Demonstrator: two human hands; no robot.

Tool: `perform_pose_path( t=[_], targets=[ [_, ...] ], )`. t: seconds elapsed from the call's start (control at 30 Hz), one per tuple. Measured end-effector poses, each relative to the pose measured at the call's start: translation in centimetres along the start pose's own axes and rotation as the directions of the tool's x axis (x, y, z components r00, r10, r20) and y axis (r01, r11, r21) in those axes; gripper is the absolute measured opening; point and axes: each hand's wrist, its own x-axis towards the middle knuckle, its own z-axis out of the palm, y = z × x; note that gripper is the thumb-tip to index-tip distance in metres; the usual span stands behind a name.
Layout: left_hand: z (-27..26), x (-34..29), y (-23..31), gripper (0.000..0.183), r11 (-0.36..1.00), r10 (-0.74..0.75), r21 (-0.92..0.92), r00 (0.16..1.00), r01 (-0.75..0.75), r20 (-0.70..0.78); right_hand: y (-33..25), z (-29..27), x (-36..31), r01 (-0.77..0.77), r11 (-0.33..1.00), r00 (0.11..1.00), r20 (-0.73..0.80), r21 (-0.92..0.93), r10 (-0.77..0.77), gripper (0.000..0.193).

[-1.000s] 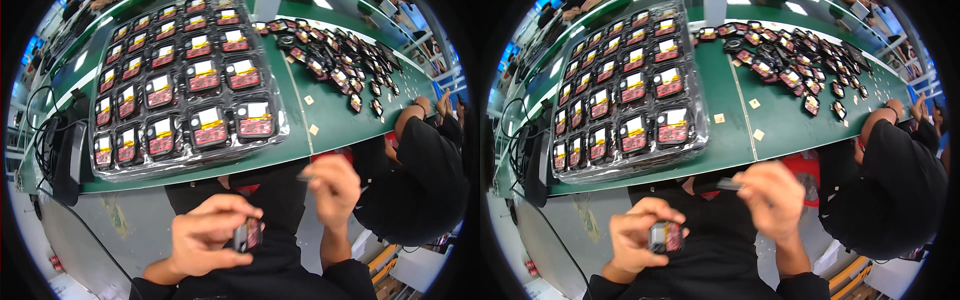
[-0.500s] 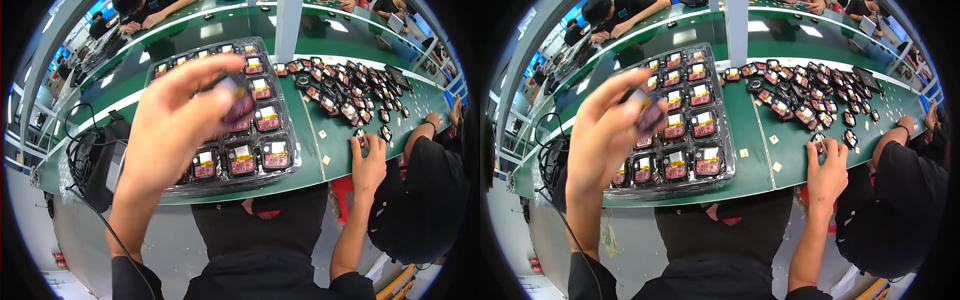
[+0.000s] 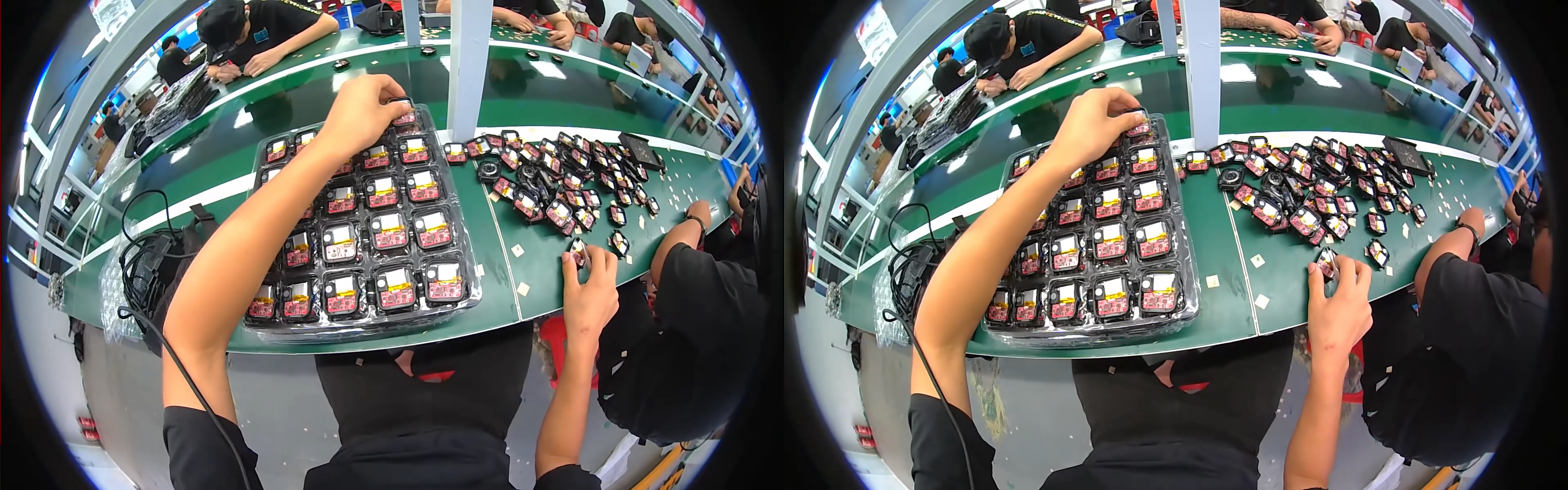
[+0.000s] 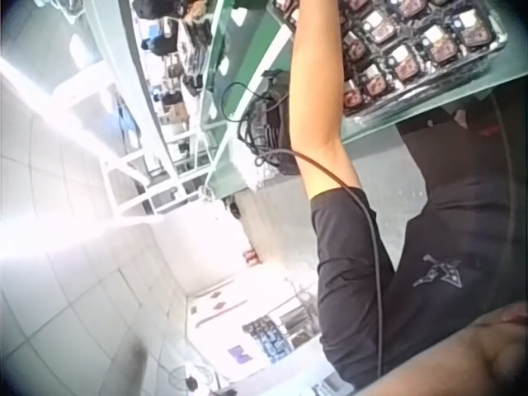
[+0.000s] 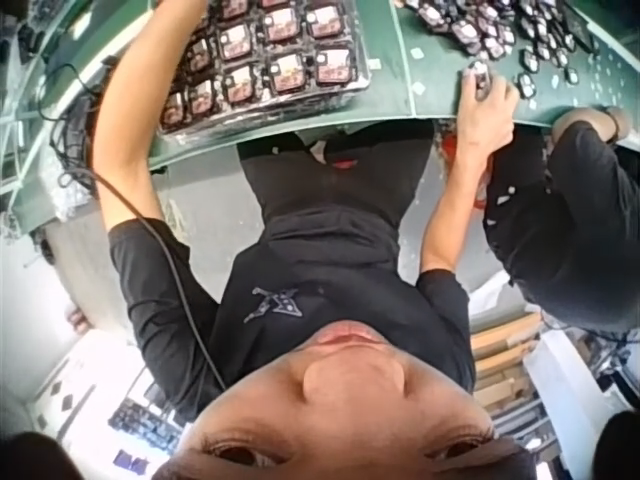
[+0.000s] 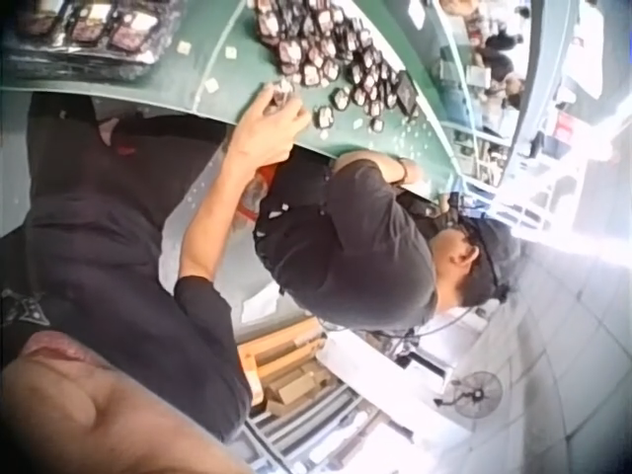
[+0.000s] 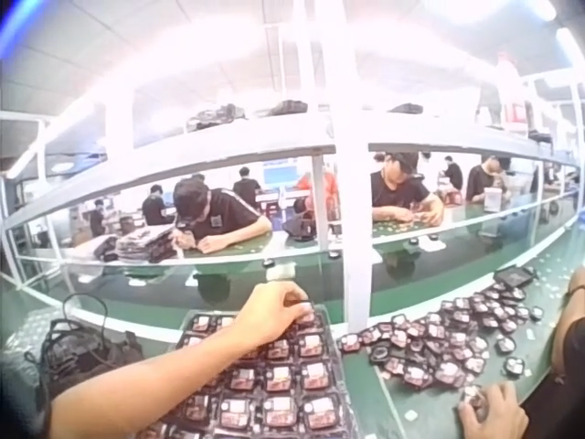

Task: Manually assemble small electronic components into plastic housings and organize them in a tray.

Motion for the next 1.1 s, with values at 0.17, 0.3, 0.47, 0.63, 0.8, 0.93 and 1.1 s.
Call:
perform_pose_path(
  t=[0.17,0.3,0.47,0.63,0.8,0.93,1.1],
  targets=[
    [1.1,-0.7,0.2,0.014,0.939,0.29,0.179,0.956,-0.292,0.038,0.4,0.2,0.1,-0.019,1.0,1.0,-0.003,-0.003,0.019,0.035],
    [-0.2,-0.9,0.3,0.016,0.958,0.175,0.204,0.975,-0.201,0.138,0.1,0.4,0.0,0.035,0.999,0.999,0.021,-0.017,-0.034,0.033],
    [-2.0,-3.1,3.1,0.024,0.942,0.297,0.148,0.954,-0.3,0.044,0.7,0.5,-0.1,0.042,0.999,0.998,0.046,-0.024,-0.041,0.032],
    [-6.2,-12.4,8.9,0.024,0.839,0.513,-0.128,0.847,-0.529,-0.135,2.2,0.4,0.2,0.029,1.0,0.997,0.075,-0.011,-0.028,0.03],
    [-10.5,-23.1,7.4,0.023,0.788,0.386,-0.571,0.908,-0.232,0.164,4.6,1.9,1.2,0.12,0.992,0.987,0.108,0.033,-0.123,0.037],
    [-14.6,-30.8,3.9,0.025,0.71,0.018,-0.394,0.545,0.584,0.838,4.7,1.6,1.8,0.142,0.984,0.976,0.153,0.103,-0.157,0.039],
    [-27.0,-36.1,-0.7,0.021,0.509,-0.621,-0.065,0.418,0.858,0.663,7.8,1.8,3.1,0.151,0.983,0.964,0.203,0.103,-0.169,0.036]
  ],
)
